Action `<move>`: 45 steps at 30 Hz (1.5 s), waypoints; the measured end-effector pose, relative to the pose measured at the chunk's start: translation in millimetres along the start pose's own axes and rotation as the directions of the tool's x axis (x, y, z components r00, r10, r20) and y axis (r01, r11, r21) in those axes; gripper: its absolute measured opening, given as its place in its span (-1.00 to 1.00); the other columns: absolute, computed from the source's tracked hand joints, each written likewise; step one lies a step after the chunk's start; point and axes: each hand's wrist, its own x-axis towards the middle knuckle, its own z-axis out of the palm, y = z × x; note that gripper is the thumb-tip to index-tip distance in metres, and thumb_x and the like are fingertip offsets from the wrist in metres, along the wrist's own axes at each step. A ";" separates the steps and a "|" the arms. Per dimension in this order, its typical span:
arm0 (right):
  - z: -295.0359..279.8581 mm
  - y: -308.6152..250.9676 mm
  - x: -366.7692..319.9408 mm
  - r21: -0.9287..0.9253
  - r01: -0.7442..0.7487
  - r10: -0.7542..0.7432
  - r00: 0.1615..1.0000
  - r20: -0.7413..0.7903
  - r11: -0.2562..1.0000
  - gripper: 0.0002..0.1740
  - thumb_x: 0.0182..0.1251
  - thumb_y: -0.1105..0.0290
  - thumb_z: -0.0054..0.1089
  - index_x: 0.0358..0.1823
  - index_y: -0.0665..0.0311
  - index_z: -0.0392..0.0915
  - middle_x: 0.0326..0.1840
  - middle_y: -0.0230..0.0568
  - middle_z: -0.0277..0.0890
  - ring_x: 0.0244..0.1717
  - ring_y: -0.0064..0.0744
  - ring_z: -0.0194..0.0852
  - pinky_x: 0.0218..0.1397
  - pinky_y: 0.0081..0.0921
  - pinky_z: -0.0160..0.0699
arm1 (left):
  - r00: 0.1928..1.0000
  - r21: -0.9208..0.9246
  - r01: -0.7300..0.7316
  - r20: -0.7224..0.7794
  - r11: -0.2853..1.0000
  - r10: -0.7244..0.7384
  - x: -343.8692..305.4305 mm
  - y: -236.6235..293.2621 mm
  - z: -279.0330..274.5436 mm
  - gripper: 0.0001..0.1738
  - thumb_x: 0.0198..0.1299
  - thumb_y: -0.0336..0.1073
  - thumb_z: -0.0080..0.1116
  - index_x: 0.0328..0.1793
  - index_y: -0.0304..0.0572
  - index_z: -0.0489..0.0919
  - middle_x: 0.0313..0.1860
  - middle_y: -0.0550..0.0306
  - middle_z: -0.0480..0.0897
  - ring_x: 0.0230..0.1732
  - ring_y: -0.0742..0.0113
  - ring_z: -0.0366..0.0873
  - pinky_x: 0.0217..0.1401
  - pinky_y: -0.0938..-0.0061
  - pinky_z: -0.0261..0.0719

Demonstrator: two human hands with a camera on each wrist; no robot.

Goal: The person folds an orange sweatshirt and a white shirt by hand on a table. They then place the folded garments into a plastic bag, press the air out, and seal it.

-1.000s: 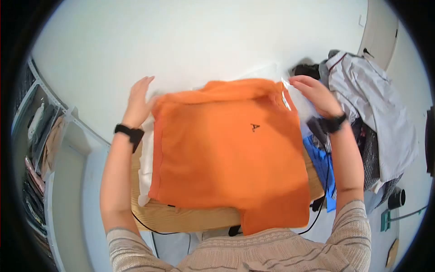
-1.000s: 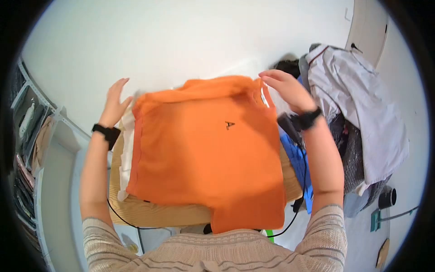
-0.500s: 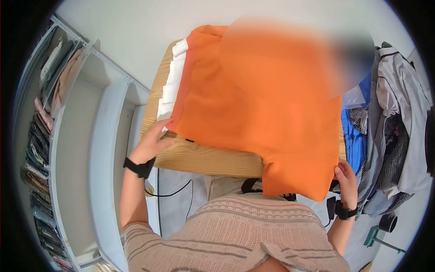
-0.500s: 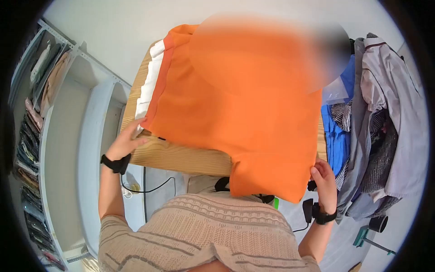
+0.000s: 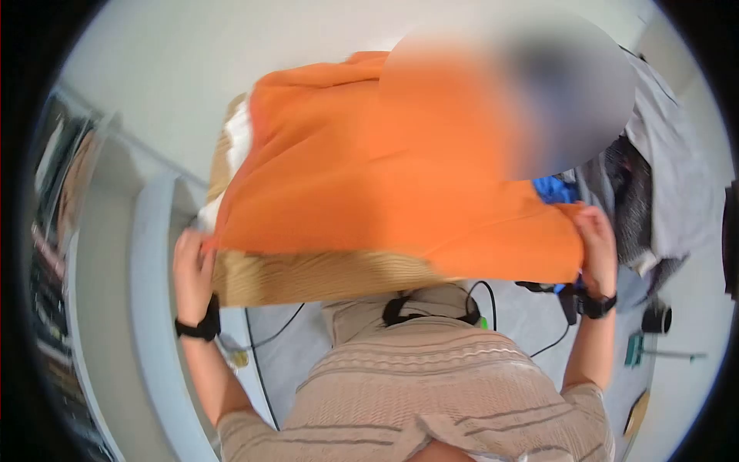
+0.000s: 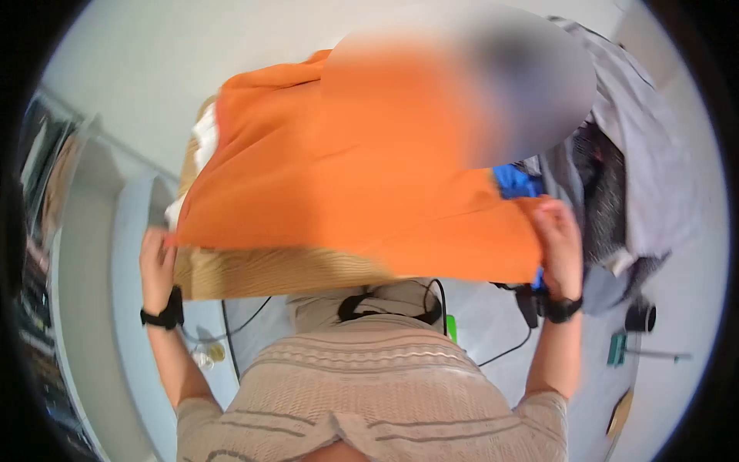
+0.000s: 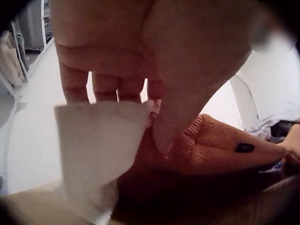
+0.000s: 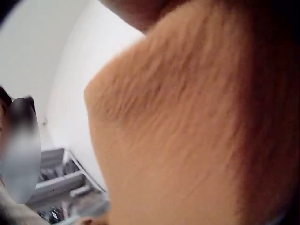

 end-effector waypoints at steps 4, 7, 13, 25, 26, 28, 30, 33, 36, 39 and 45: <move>-27.2 5.3 -28.1 -0.665 -0.073 0.265 0.945 0.192 0.744 -0.86 0.09 0.43 0.22 -0.44 0.34 0.46 -0.63 -0.38 0.36 -0.55 -0.58 0.34 -0.48 -0.58 0.30 | 0.952 0.099 0.041 0.299 0.994 -0.069 -34.4 -27.3 23.5 -0.80 0.00 -0.60 0.13 -0.20 -0.34 0.51 -0.32 -0.08 0.47 -0.26 -0.05 0.42 -0.18 0.24 0.40; -20.7 -30.8 -43.2 -0.843 -0.179 0.469 0.878 0.096 0.508 -0.87 0.14 0.41 0.20 -0.44 0.33 0.49 -0.62 -0.31 0.43 -0.55 -0.65 0.36 -0.49 -0.62 0.29 | 0.973 0.047 0.097 0.208 0.994 -0.105 -42.2 -20.2 36.0 -0.45 -0.12 -0.70 0.18 0.10 -0.23 0.47 0.04 -0.11 0.48 0.08 -0.05 0.44 0.12 0.27 0.42; 15.8 -8.2 -33.0 -0.602 0.083 0.118 0.951 0.286 0.795 -0.61 0.22 0.16 0.24 -0.22 0.42 0.59 -0.37 -0.01 0.61 -0.34 -0.21 0.59 -0.25 -0.40 0.51 | 0.970 0.171 -0.078 0.240 0.982 0.035 -35.6 20.5 36.7 -0.24 -0.14 -0.73 0.17 0.30 -0.13 0.40 0.38 -0.16 0.30 0.38 -0.03 0.26 0.39 0.33 0.29; 11.0 -24.7 -30.9 -0.130 0.043 -0.019 0.983 0.183 0.991 -0.52 0.47 0.20 -0.03 0.26 0.39 0.32 -0.05 -0.39 0.54 -0.15 -0.66 0.47 -0.04 -0.64 0.45 | 0.995 -0.025 -0.095 0.020 0.995 0.095 -15.0 28.5 18.7 -0.65 -0.07 -0.70 -0.12 -0.13 -0.37 0.53 0.15 -0.07 0.54 0.32 -0.08 0.33 0.37 0.19 0.25; 9.6 -37.2 -34.1 -0.032 0.058 -0.053 0.990 0.128 0.998 -0.52 0.46 0.21 -0.02 0.24 0.41 0.33 -0.04 -0.37 0.55 -0.15 -0.64 0.50 -0.04 -0.64 0.47 | 0.997 -0.030 -0.081 -0.017 0.996 0.081 -14.5 41.5 8.9 -0.66 -0.07 -0.67 -0.09 -0.13 -0.37 0.54 0.08 -0.05 0.59 0.32 -0.08 0.34 0.37 0.17 0.23; -0.1 -54.6 -38.4 0.063 0.077 -0.081 0.994 0.068 0.995 -0.53 0.46 0.23 0.00 0.23 0.43 0.34 -0.04 -0.34 0.55 -0.15 -0.62 0.52 -0.05 -0.65 0.48 | 0.994 -0.094 -0.094 0.041 0.991 0.099 -22.7 45.7 -8.7 -0.67 -0.08 -0.66 -0.06 -0.15 -0.36 0.54 0.02 -0.04 0.61 0.31 -0.08 0.36 0.37 0.19 0.24; -23.3 -56.8 -40.5 0.028 -0.003 -0.002 0.983 0.182 1.000 -0.56 0.43 0.24 0.04 0.16 0.46 0.40 -0.05 -0.29 0.57 -0.12 -0.61 0.52 -0.03 -0.63 0.48 | 0.980 -0.239 -0.075 0.161 0.968 0.115 -32.4 41.9 -13.7 -0.68 -0.14 -0.67 0.06 -0.18 -0.34 0.57 -0.13 0.01 0.65 0.14 0.00 0.51 0.24 0.28 0.38; -27.1 -43.6 -37.5 -0.083 -0.250 0.263 0.937 0.230 0.965 -0.60 0.42 0.25 0.07 0.09 0.46 0.47 -0.11 -0.30 0.58 -0.16 -0.63 0.52 -0.06 -0.63 0.49 | 0.865 -0.291 0.286 0.488 0.913 -0.116 -43.1 46.7 -4.3 -0.69 -0.14 -0.66 0.20 -0.18 -0.33 0.58 -0.15 0.02 0.64 -0.07 0.15 0.58 0.04 0.39 0.48; -22.3 -21.4 -30.3 -0.192 -0.318 0.356 0.910 0.212 0.928 -0.61 0.42 0.24 0.08 0.04 0.46 0.51 -0.18 -0.36 0.59 -0.23 -0.67 0.51 -0.13 -0.65 0.49 | 0.838 -0.292 0.232 0.545 0.928 -0.038 -51.9 33.5 18.9 -0.68 -0.10 -0.60 0.30 -0.14 -0.35 0.58 -0.20 0.02 0.63 -0.20 0.26 0.56 -0.11 0.47 0.50; -19.9 -11.0 -24.7 -0.264 -0.334 0.396 0.887 0.238 0.905 -0.60 0.42 0.21 0.08 0.04 0.45 0.51 -0.21 -0.40 0.57 -0.27 -0.70 0.48 -0.18 -0.66 0.48 | 0.821 -0.368 0.320 0.567 0.873 -0.061 -51.6 22.6 27.3 -0.67 -0.06 -0.57 0.32 -0.10 -0.36 0.57 -0.24 0.02 0.61 -0.22 0.27 0.56 -0.12 0.47 0.50; -16.2 -12.7 -19.1 -0.247 -0.320 0.380 0.889 0.257 0.915 -0.62 0.41 0.21 0.09 0.01 0.42 0.52 -0.21 -0.42 0.57 -0.26 -0.71 0.48 -0.17 -0.69 0.47 | 0.804 -0.310 0.351 0.584 0.884 -0.115 -34.1 29.8 22.7 -0.68 -0.03 -0.58 0.30 -0.10 -0.37 0.55 -0.29 0.04 0.61 -0.28 0.28 0.54 -0.15 0.48 0.49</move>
